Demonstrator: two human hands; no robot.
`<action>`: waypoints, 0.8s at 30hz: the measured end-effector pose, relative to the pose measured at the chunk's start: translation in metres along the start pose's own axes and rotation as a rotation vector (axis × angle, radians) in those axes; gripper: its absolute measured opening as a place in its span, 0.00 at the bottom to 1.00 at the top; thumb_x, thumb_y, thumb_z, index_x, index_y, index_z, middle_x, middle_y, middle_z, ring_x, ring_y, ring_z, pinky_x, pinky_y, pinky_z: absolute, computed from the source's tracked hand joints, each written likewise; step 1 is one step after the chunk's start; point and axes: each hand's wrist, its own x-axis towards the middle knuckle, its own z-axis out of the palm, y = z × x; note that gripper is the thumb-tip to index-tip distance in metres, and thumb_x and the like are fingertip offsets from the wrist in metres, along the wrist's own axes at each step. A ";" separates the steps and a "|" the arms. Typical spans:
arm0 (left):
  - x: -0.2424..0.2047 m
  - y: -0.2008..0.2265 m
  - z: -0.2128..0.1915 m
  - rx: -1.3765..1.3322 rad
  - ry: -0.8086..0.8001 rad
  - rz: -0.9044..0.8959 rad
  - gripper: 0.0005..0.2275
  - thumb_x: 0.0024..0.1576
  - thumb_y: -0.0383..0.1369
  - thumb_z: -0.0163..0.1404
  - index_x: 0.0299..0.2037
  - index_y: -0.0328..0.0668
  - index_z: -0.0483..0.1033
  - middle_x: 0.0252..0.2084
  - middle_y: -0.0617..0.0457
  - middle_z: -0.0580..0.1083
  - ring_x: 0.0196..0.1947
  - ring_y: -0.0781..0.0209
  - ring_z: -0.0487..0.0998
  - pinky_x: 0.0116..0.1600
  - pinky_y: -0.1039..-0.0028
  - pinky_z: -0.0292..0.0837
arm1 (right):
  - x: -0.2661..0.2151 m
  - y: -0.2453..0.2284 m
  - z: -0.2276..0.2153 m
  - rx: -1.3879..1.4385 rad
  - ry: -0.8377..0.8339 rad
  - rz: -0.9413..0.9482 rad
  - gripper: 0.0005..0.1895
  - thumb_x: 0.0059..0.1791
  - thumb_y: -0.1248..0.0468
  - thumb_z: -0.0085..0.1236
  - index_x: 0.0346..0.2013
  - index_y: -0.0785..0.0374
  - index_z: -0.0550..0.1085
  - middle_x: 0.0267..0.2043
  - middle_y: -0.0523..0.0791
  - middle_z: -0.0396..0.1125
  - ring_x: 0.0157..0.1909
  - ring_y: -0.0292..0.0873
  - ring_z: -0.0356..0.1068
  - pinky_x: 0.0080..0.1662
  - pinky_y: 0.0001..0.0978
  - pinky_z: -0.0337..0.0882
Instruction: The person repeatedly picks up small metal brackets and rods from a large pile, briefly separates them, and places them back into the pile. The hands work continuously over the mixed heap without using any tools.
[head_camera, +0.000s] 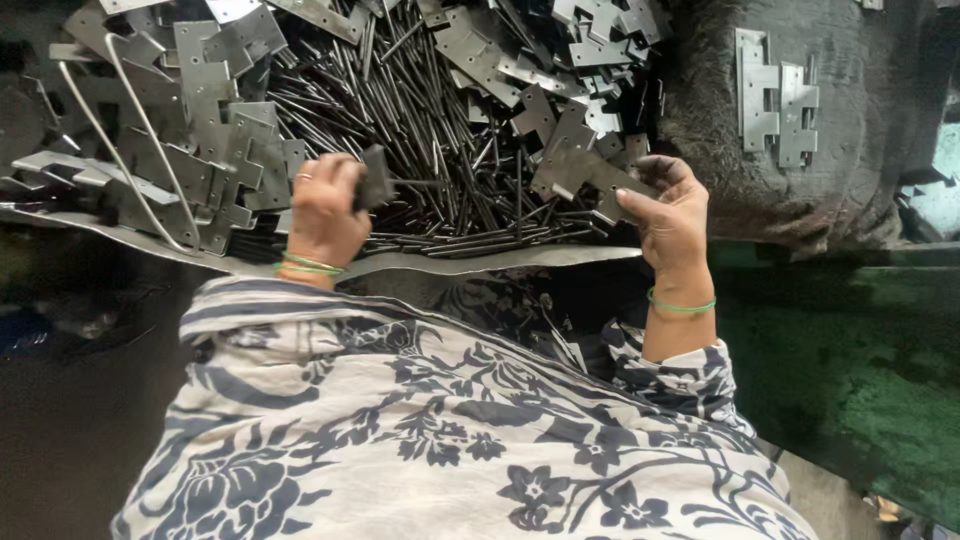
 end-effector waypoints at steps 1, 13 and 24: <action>0.000 -0.008 -0.002 -0.197 0.097 -0.053 0.08 0.56 0.25 0.53 0.44 0.39 0.74 0.46 0.44 0.75 0.45 0.51 0.78 0.49 0.64 0.76 | -0.002 0.000 0.004 0.217 -0.001 0.089 0.23 0.41 0.82 0.59 0.49 0.66 0.73 0.45 0.48 0.71 0.43 0.44 0.77 0.46 0.39 0.82; 0.005 0.073 0.054 -2.143 0.060 -1.190 0.14 0.60 0.37 0.44 0.53 0.41 0.73 0.40 0.47 0.79 0.37 0.57 0.82 0.45 0.64 0.82 | -0.031 0.042 0.127 -0.406 -0.285 -0.304 0.25 0.55 0.79 0.52 0.68 0.72 0.65 0.59 0.50 0.69 0.56 0.47 0.71 0.58 0.32 0.72; 0.046 0.012 0.026 -0.342 -0.301 -0.524 0.28 0.56 0.49 0.57 0.60 0.36 0.72 0.59 0.34 0.73 0.57 0.36 0.73 0.59 0.56 0.70 | 0.003 0.026 0.063 0.383 -0.183 0.186 0.26 0.49 0.78 0.50 0.64 0.78 0.66 0.50 0.53 0.73 0.44 0.47 0.75 0.45 0.37 0.76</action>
